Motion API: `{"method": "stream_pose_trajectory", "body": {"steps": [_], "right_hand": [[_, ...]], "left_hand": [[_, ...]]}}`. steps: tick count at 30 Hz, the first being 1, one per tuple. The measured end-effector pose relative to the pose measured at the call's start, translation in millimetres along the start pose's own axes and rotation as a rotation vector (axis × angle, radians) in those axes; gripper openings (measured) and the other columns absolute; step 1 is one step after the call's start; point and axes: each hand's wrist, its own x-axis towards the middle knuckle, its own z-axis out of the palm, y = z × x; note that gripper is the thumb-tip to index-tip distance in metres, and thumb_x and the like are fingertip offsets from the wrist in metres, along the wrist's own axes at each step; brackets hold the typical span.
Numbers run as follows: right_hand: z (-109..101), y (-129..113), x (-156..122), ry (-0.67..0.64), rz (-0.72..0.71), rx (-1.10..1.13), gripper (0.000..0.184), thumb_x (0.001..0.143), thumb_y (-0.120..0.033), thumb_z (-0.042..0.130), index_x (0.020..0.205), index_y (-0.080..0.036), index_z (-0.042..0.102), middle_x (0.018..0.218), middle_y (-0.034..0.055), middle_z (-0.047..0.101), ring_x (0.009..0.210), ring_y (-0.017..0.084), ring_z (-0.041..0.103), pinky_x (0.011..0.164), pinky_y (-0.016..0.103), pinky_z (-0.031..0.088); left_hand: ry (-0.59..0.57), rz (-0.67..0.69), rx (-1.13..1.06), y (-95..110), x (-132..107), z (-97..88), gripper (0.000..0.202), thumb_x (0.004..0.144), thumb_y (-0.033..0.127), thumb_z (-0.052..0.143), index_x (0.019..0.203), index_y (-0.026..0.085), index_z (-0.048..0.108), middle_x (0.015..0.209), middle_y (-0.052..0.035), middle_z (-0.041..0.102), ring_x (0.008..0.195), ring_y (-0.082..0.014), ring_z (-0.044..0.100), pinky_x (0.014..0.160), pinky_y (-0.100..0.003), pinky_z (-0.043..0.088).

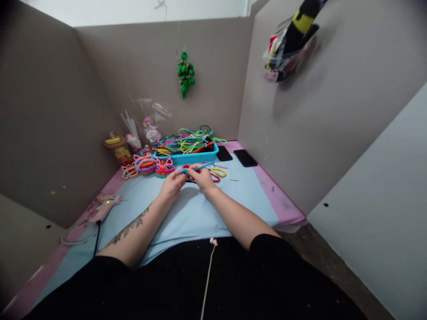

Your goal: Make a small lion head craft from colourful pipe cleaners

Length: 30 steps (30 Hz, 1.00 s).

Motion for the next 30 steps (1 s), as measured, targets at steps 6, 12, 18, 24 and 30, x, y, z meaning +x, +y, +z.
{"method": "stream_pose_trajectory", "body": {"steps": [6, 12, 18, 24, 30], "right_hand": [[-0.3, -7.2, -3.1, -0.034, -0.015, -0.075, 0.026, 0.069, -0.042, 0.065, 0.069, -0.018, 0.056, 0.047, -0.0055, 0.05, 0.045, 0.008, 0.042, 0.047, 0.022, 0.035], [1.5, -0.4, -3.9, -0.056, 0.022, -0.068, 0.028, 0.067, -0.042, 0.068, 0.069, -0.018, 0.056, 0.047, -0.0049, 0.051, 0.044, 0.009, 0.045, 0.045, 0.022, 0.034], [6.4, 8.4, -1.9, -0.008, 0.091, 0.064, 0.027, 0.064, -0.038, 0.07, 0.067, -0.018, 0.052, 0.046, -0.0057, 0.051, 0.041, 0.008, 0.043, 0.043, 0.021, 0.032], [13.0, 7.5, -1.7, 0.013, 0.225, 0.198, 0.027, 0.059, -0.035, 0.072, 0.065, -0.018, 0.051, 0.047, -0.006, 0.051, 0.041, 0.007, 0.043, 0.038, 0.019, 0.029], [16.8, 9.4, -1.8, 0.055, 0.224, 0.195, 0.022, 0.058, -0.03, 0.069, 0.063, -0.017, 0.053, 0.046, -0.0058, 0.049, 0.04, 0.006, 0.04, 0.037, 0.018, 0.027]], "left_hand": [[0.028, 0.016, -0.056, -2.7, 3.1, -3.5, 0.043, 0.052, 0.03, 0.081, 0.086, 0.014, 0.061, 0.075, -0.0018, 0.066, 0.068, -0.0114, 0.063, 0.075, -0.028, 0.048], [0.125, 0.034, -0.027, -2.3, 6.8, -4.0, 0.041, 0.05, 0.031, 0.081, 0.081, 0.014, 0.061, 0.068, 0.0013, 0.063, 0.06, -0.0088, 0.058, 0.066, -0.024, 0.046], [0.159, 0.075, -0.05, -3.2, 8.0, -1.6, 0.041, 0.049, 0.03, 0.08, 0.081, 0.013, 0.061, 0.068, 0.0008, 0.063, 0.06, -0.0081, 0.056, 0.062, -0.022, 0.045], [0.136, 0.138, -0.048, -6.8, 7.0, 1.9, 0.038, 0.052, 0.031, 0.079, 0.081, 0.013, 0.061, 0.072, -0.0009, 0.065, 0.065, -0.0112, 0.06, 0.067, -0.025, 0.047], [0.135, 0.14, -0.09, -10.5, 8.3, 1.1, 0.039, 0.051, 0.029, 0.08, 0.08, 0.012, 0.062, 0.069, -0.0009, 0.066, 0.062, -0.0109, 0.059, 0.066, -0.025, 0.047]]}}
